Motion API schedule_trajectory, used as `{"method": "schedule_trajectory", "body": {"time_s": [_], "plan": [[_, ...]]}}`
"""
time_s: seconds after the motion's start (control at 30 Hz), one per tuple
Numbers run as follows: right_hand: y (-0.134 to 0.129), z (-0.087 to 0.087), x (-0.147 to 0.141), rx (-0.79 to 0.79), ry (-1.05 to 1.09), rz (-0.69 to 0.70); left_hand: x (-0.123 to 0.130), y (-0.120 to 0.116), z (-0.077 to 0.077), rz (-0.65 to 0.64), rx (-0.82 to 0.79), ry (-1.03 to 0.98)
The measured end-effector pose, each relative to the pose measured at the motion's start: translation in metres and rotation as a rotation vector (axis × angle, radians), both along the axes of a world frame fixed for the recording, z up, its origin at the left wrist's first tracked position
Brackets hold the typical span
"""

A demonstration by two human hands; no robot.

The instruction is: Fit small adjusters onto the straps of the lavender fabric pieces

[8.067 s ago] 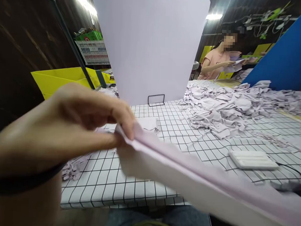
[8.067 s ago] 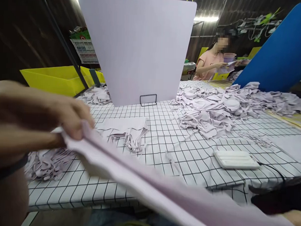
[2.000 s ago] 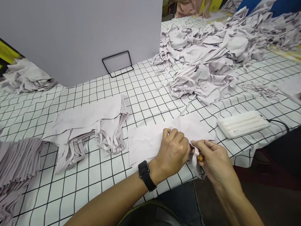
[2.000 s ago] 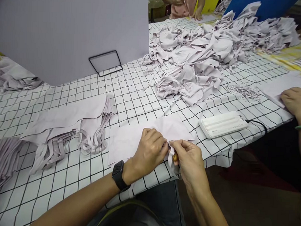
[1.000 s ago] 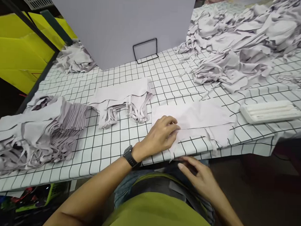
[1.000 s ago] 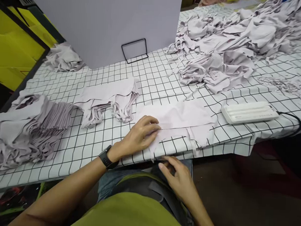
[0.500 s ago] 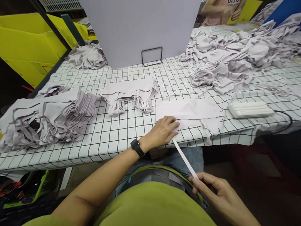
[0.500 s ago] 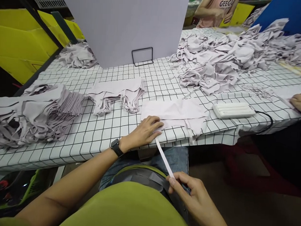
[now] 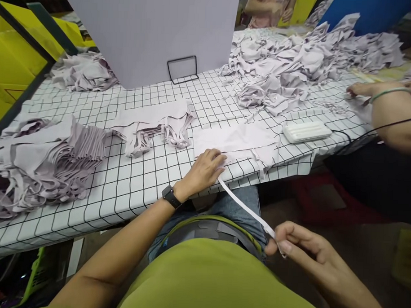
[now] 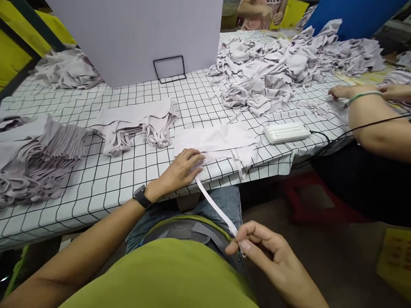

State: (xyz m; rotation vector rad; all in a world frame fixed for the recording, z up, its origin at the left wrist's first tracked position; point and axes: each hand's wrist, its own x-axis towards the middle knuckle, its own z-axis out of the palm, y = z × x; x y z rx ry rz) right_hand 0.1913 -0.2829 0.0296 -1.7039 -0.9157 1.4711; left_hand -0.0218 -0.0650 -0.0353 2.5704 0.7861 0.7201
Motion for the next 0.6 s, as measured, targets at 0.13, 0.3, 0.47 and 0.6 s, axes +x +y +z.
{"method": "schedule_trajectory", "body": {"time_s": [0.13, 0.3, 0.47, 0.6], "plan": [[0.029, -0.007, -0.013, 0.036, 0.293, -0.206, 0.002, -0.03, 0.035, -0.118, -0.135, -0.267], [0.069, -0.017, -0.025, 0.084, 0.352, -0.18, 0.004, -0.057, 0.06, -0.247, -0.401, -0.328], [0.085, -0.025, -0.03, 0.123, 0.168, -0.138, 0.006, -0.056, 0.049, -0.06, -0.402, -0.392], [0.09, -0.028, -0.031, 0.13, 0.06, -0.073, 0.003, -0.052, 0.044, -0.043, -0.187, -0.289]]}}
